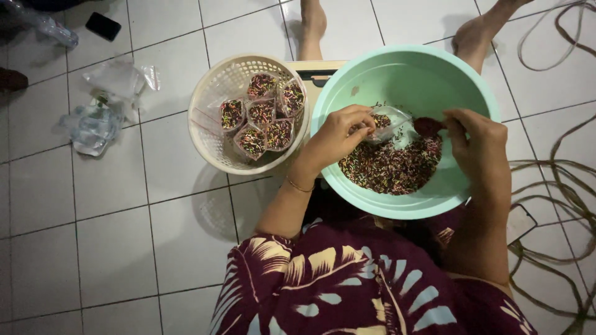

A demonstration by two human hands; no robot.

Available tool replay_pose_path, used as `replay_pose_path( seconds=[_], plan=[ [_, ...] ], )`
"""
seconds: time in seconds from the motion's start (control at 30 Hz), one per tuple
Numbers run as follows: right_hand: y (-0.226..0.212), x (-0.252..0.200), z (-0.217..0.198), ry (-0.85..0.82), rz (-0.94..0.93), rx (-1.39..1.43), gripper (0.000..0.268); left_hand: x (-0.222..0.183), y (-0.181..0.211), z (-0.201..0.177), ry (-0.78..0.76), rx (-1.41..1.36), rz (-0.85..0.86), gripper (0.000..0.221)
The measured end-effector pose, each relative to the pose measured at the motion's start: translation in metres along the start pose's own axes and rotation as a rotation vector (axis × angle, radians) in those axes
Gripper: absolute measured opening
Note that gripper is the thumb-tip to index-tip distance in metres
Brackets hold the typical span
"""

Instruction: Scooping sprinkles from a bowl into small plastic bags using a spoon

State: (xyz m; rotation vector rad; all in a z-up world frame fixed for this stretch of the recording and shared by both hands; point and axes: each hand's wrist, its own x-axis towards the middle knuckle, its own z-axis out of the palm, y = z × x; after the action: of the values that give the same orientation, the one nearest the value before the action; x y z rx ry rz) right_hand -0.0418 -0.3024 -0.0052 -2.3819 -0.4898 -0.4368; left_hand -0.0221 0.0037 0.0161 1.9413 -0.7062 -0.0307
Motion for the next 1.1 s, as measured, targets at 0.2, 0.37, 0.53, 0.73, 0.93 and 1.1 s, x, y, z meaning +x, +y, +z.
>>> replay_pose_path(
  seconds=[0.2,0.37,0.53,0.73,0.93,1.1],
  plan=[
    [0.004,-0.001,0.004,0.099,-0.158,-0.124,0.014,0.001,0.006,0.001,-0.015,0.019,-0.027,0.009],
    [-0.019,0.004,-0.005,0.078,-0.119,-0.066,0.01,0.001,0.009,0.0,0.002,0.014,-0.043,0.009],
    [0.0,-0.001,0.001,0.023,-0.076,-0.154,0.014,0.0,0.002,0.002,0.009,-0.002,-0.015,0.01],
    [0.01,-0.002,0.005,0.008,-0.038,-0.099,0.02,0.001,0.003,0.002,0.025,0.026,0.004,0.008],
    [0.008,-0.002,0.004,-0.005,-0.025,-0.052,0.022,0.001,0.002,0.002,0.031,0.044,0.006,0.009],
    [-0.013,0.004,-0.008,-0.078,0.084,0.073,0.025,0.001,0.004,0.0,0.03,0.046,0.002,0.007]
  ],
)
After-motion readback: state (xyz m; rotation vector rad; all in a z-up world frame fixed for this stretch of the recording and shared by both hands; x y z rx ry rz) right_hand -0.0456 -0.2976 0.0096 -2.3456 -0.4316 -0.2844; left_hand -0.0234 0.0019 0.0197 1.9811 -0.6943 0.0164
